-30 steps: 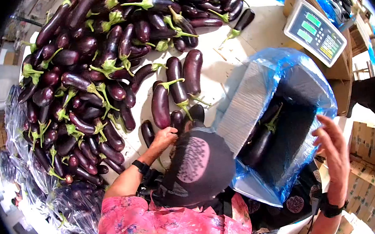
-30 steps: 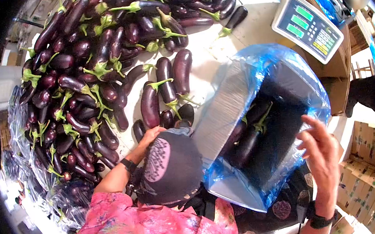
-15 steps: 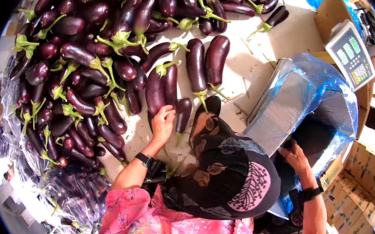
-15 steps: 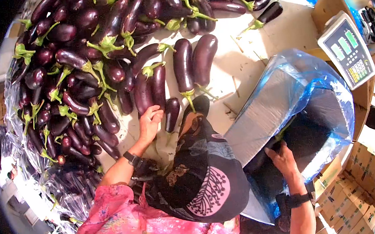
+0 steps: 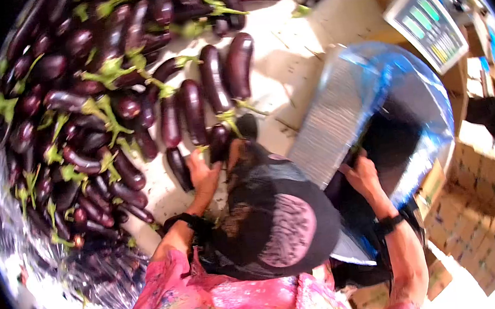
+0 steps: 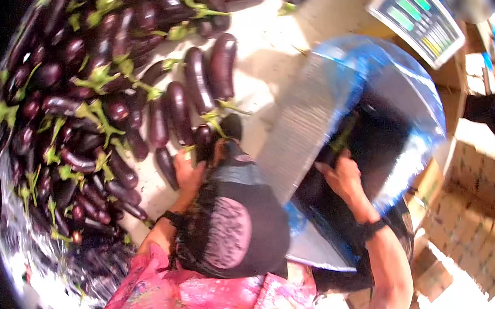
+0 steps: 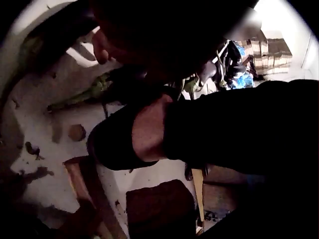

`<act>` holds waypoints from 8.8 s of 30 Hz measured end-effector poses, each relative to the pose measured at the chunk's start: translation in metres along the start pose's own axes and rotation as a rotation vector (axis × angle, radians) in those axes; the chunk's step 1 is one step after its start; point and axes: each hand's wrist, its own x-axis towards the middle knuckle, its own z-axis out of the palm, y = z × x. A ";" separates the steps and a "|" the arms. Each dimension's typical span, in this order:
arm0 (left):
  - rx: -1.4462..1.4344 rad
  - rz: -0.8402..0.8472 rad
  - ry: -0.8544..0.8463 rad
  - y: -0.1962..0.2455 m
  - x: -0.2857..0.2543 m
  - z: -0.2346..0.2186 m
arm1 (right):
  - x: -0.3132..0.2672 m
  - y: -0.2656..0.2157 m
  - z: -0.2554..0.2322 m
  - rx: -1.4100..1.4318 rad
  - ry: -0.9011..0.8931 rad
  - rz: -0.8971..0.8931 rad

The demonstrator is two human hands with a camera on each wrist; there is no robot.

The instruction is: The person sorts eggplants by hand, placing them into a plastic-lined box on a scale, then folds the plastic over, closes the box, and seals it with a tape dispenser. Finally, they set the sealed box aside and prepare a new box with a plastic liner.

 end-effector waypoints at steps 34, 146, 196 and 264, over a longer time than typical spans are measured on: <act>-1.125 -0.032 -0.592 0.155 -0.018 -0.203 | -0.049 -0.002 -0.148 0.263 0.320 -0.201; -0.346 0.051 0.039 -0.018 0.075 -0.063 | 0.047 -0.024 0.008 0.791 0.364 -0.091; -0.205 0.486 -1.191 0.386 -0.085 -0.025 | -0.026 -0.032 -0.066 1.762 -0.350 -0.157; -1.035 0.071 -0.812 0.210 -0.033 -0.240 | -0.056 -0.012 -0.113 -0.014 0.251 -0.184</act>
